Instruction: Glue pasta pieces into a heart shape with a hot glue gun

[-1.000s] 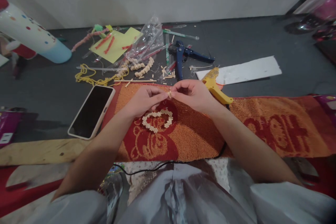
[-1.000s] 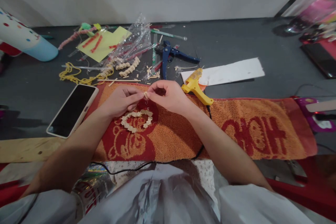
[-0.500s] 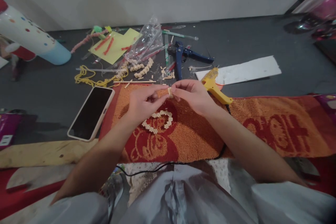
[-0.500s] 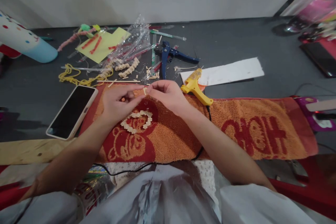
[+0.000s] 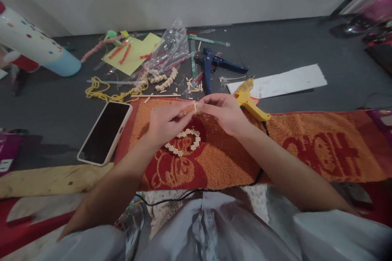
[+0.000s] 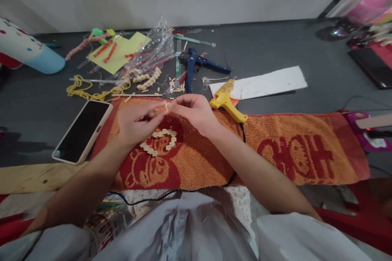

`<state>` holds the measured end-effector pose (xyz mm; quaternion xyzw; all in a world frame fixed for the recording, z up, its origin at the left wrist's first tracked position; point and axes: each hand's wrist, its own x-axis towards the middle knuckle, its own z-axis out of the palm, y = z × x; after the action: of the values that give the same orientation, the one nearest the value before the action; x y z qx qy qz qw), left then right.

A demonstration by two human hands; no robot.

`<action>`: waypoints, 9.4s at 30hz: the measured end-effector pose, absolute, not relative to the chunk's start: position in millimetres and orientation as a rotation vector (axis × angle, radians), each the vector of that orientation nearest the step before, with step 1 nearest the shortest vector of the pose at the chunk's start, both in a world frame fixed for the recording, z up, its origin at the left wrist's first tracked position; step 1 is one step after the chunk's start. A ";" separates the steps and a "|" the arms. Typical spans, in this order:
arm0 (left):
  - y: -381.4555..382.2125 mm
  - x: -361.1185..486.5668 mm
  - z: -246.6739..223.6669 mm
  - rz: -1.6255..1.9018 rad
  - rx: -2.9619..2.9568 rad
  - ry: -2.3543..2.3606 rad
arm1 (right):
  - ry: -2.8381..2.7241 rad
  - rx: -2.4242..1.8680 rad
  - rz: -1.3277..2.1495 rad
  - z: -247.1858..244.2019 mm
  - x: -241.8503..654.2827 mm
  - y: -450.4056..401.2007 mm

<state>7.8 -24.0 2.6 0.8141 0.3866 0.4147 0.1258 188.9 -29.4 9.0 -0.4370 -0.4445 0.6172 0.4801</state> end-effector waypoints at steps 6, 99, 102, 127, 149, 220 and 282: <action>-23.0 5.4 0.7 1.224 2.461 1.071 | -1.066 -1.056 1.510 7.6 189.9 -29.3; -20.5 15.0 15.3 0.978 1.672 1.064 | -1.201 -0.825 1.919 2.4 203.2 -24.4; -20.4 15.2 15.5 0.986 1.686 1.058 | -1.209 -0.829 1.934 1.6 202.2 -24.4; -1.8 3.9 -1.9 1.182 1.711 1.379 | -1.139 -0.834 1.989 2.9 204.5 -25.8; -9.7 6.9 10.0 1.151 1.671 1.271 | -1.581 -1.065 1.122 4.2 199.3 -28.4; -22.2 16.9 13.1 0.994 1.462 1.115 | -1.763 -0.977 0.378 -2.3 198.6 -31.3; -7.7 8.6 12.4 0.739 1.011 1.038 | -2.265 -2.152 0.027 13.4 294.4 -56.7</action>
<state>8.6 -7.7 12.4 0.4517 0.4635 0.3299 0.6873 294.4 -56.7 13.4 -0.6888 -0.7249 0.0085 0.0085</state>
